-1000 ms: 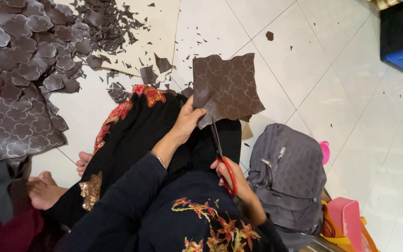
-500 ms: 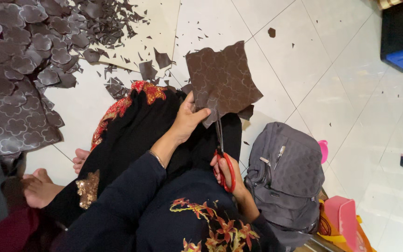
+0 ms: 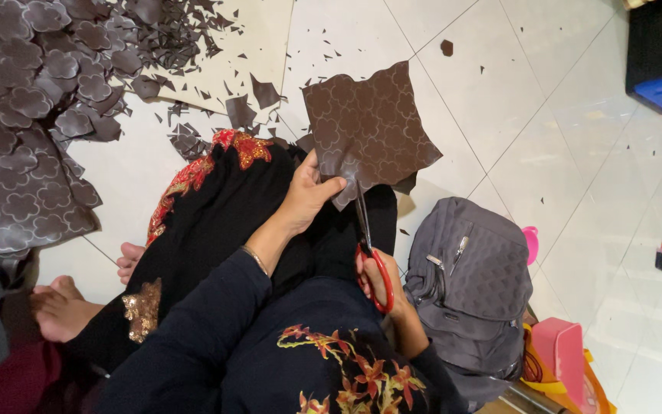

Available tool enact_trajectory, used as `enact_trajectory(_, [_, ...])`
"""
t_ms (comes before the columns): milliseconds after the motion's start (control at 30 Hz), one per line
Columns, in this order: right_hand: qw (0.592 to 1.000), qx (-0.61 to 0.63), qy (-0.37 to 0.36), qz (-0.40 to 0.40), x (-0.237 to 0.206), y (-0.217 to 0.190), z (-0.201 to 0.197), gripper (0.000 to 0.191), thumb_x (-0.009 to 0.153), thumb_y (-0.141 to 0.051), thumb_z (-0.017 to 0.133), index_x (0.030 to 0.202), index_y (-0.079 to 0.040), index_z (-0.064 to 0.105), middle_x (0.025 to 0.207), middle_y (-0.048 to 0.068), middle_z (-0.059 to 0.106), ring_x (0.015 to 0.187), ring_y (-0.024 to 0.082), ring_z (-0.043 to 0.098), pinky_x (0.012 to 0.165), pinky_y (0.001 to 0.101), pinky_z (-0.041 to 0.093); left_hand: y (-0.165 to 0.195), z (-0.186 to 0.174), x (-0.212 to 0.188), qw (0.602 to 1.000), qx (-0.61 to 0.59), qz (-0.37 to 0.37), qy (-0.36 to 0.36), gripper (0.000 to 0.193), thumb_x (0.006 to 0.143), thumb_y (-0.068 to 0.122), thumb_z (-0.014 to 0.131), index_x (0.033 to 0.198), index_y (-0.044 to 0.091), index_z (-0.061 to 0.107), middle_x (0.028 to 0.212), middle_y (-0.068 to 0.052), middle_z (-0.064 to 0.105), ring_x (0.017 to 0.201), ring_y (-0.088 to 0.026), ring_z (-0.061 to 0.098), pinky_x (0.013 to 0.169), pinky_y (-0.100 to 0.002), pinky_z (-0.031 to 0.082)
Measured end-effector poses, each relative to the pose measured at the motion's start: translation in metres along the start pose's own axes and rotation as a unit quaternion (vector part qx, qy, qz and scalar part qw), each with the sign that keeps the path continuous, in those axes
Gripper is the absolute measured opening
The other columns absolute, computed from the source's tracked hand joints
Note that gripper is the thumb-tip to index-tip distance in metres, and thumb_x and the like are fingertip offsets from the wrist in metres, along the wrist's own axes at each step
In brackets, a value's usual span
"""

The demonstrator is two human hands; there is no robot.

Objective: The person sits on the floor and uses red-handled scissors to cut a dark brown patterned fabric into small flower-shaped pieces. The person holds the fabric with the left hand and cuts with the right hand, placing the finished pieces into a growing pile on the floor.

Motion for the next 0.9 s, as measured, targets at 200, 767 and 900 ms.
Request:
enact_trajectory(200, [0.997, -0.003, 0.023, 0.069, 0.0, 0.003, -0.005, 0.039, 0.096, -0.04, 0.055, 0.074, -0.009, 0.051, 0.057, -0.001, 0.048, 0.042, 0.007, 0.044, 0.037, 0.021, 0.035, 0.001, -0.001, -0.002, 1.0, 0.011, -0.011, 0.006, 0.057, 0.09, -0.011, 0.065, 0.144, 0.004, 0.052, 0.131, -0.005, 0.063, 0.116, -0.014, 0.062, 0.103, -0.03, 0.051])
enact_trajectory(767, [0.999, -0.045, 0.012, 0.018, 0.0, 0.02, -0.019, 0.045, 0.098, -0.049, 0.059, 0.082, -0.006, 0.057, 0.058, -0.002, 0.049, 0.043, 0.006, 0.046, 0.039, 0.0205, 0.036, 0.002, 0.001, -0.005, 1.0, 0.006, -0.013, -0.014, 0.064, 0.087, -0.009, 0.071, 0.145, 0.007, 0.048, 0.131, -0.006, 0.063, 0.119, -0.016, 0.063, 0.104, -0.033, 0.051])
enact_trajectory(900, [0.999, -0.017, -0.03, -0.004, -0.006, 0.014, -0.014, 0.051, 0.099, -0.055, 0.059, 0.089, -0.006, 0.057, 0.058, -0.003, 0.048, 0.045, 0.005, 0.046, 0.041, 0.0201, 0.036, 0.001, 0.003, -0.008, 1.0, 0.012, -0.011, -0.007, 0.068, 0.084, -0.008, 0.074, 0.145, 0.007, 0.049, 0.13, -0.004, 0.063, 0.119, -0.015, 0.064, 0.104, -0.033, 0.052])
Point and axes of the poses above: each hand's wrist, its own x-axis towards the middle knuckle, its own z-axis out of the palm, y = z × x, the point moved 1 cm from there along x, towards the middle knuckle
